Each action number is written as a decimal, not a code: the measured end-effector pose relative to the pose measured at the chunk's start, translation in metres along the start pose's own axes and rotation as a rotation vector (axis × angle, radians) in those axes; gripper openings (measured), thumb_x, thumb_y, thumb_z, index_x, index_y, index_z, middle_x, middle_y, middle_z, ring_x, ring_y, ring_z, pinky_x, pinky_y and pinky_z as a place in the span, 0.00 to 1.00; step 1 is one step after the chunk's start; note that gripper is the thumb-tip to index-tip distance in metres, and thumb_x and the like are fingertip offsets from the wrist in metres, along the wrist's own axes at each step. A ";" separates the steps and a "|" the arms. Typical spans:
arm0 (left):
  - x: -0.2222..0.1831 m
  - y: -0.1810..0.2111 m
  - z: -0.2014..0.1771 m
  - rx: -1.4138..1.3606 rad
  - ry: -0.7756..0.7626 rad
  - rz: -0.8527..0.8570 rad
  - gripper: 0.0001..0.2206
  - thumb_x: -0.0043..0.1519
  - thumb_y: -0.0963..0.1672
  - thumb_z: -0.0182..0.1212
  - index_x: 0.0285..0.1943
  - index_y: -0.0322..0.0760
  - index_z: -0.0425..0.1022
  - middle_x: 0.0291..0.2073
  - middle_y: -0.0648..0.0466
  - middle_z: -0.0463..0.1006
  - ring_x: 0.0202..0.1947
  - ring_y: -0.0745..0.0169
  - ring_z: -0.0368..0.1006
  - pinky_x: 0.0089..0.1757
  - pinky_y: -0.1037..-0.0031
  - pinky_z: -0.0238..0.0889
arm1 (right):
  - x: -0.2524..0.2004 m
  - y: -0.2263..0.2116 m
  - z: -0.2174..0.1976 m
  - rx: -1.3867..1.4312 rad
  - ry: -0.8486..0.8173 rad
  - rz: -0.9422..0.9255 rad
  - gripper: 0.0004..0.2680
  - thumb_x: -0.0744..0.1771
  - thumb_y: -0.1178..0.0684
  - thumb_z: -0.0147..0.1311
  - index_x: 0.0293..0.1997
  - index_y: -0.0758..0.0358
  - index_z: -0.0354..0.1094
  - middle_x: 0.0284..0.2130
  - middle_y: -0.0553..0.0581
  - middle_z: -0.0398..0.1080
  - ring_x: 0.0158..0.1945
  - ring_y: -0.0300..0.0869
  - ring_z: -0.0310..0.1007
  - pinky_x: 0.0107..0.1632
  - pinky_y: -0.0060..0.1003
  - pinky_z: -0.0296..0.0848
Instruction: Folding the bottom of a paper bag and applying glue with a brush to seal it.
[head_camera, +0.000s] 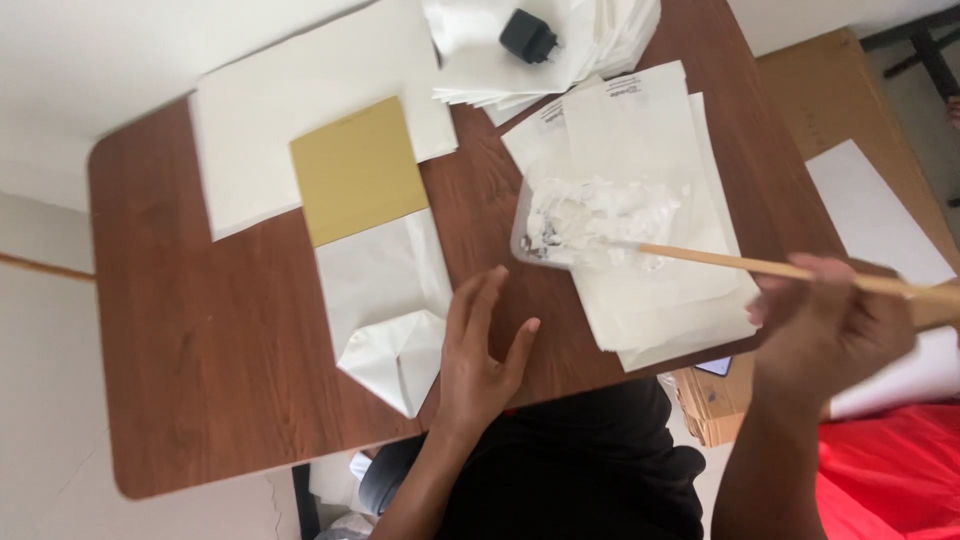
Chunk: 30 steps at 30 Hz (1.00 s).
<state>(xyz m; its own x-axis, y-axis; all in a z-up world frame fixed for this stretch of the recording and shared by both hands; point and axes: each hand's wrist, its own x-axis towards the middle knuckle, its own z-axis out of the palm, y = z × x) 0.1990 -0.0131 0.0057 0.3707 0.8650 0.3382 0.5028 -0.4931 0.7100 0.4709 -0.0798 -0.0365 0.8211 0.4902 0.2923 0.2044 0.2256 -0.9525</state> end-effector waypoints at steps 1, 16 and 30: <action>0.006 -0.005 0.004 -0.022 -0.003 -0.033 0.23 0.67 0.46 0.60 0.70 0.35 0.63 0.62 0.45 0.69 0.60 0.49 0.71 0.57 0.63 0.71 | 0.003 0.008 -0.011 -0.050 -0.025 -0.186 0.07 0.78 0.63 0.49 0.46 0.76 0.70 0.26 0.66 0.69 0.21 0.44 0.67 0.23 0.36 0.66; 0.025 -0.033 0.034 -0.027 -0.051 -0.011 0.27 0.66 0.45 0.63 0.73 0.29 0.59 0.61 0.44 0.73 0.50 0.57 0.75 0.54 0.67 0.71 | 0.001 0.009 0.025 -0.153 0.013 -0.171 0.15 0.76 0.45 0.44 0.43 0.70 0.61 0.27 0.61 0.63 0.20 0.49 0.67 0.20 0.33 0.62; 0.027 -0.034 0.034 -0.031 -0.050 -0.021 0.24 0.66 0.43 0.61 0.70 0.26 0.61 0.60 0.42 0.74 0.55 0.52 0.75 0.56 0.65 0.71 | -0.001 0.025 0.020 -0.183 0.068 -0.259 0.13 0.75 0.46 0.47 0.41 0.68 0.58 0.26 0.66 0.64 0.20 0.48 0.67 0.19 0.35 0.64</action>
<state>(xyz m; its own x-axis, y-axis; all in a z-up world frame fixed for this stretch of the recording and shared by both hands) 0.2179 0.0239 -0.0305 0.3990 0.8690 0.2925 0.4870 -0.4711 0.7354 0.4649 -0.0578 -0.0594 0.7618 0.3770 0.5268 0.4987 0.1779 -0.8483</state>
